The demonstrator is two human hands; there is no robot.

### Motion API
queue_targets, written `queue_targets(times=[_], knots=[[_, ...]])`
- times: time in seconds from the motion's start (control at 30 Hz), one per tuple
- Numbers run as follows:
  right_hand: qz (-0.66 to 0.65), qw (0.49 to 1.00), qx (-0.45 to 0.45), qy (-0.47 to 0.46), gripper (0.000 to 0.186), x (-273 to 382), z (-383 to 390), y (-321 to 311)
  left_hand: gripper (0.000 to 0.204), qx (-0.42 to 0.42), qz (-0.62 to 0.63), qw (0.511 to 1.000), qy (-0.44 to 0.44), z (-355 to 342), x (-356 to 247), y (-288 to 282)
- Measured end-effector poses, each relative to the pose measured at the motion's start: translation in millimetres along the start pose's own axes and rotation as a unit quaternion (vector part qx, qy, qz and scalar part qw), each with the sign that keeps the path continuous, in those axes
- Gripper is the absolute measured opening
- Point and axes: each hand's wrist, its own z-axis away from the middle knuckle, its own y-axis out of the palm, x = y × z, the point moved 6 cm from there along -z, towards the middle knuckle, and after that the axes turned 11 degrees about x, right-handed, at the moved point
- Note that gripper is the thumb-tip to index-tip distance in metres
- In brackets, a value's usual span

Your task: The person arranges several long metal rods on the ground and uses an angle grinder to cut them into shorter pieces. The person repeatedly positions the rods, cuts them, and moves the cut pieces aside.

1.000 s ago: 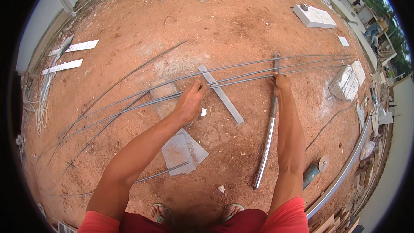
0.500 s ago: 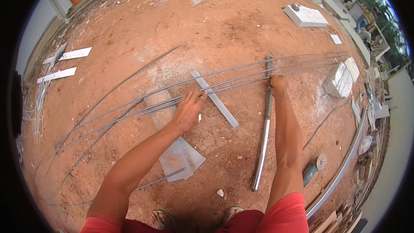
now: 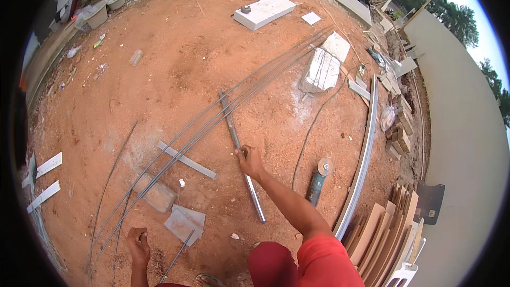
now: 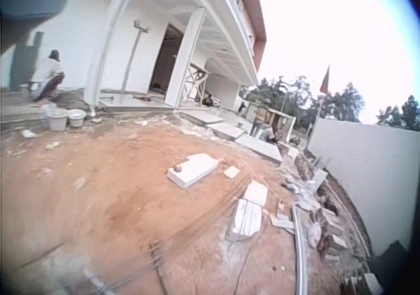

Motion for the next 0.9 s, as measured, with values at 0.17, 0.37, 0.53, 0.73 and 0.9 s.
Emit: queue_targets(times=[0.17, 0.37, 0.53, 0.73, 0.9], knots=[[0.064, 0.969, 0.107, 0.215, 0.043, -39.1, 241.0, -48.6, 0.012, 0.202, 0.025, 0.972, -0.117, 61.8, -92.4, -4.7], [0.115, 0.806, 0.177, 0.553, 0.051, -46.7, 619.5, -112.7, 0.022, 0.343, 0.098, 0.920, -0.162, 68.5, -279.2, 4.0], [0.025, 0.728, 0.285, 0.623, 0.042, 71.0, 730.6, -180.7, 0.019, 0.448, 0.008, 0.883, -0.137, 59.6, -402.3, -9.2], [-0.115, 0.792, 0.146, 0.582, 0.043, 164.0, 709.0, -238.5, 0.014, 0.245, 0.036, 0.966, -0.073, 0.3, -485.4, -50.9], [-0.013, 0.825, 0.162, 0.541, 0.039, 138.6, 666.7, -241.1, 0.020, 0.137, 0.002, 0.987, -0.086, -66.8, -509.1, -82.0]])
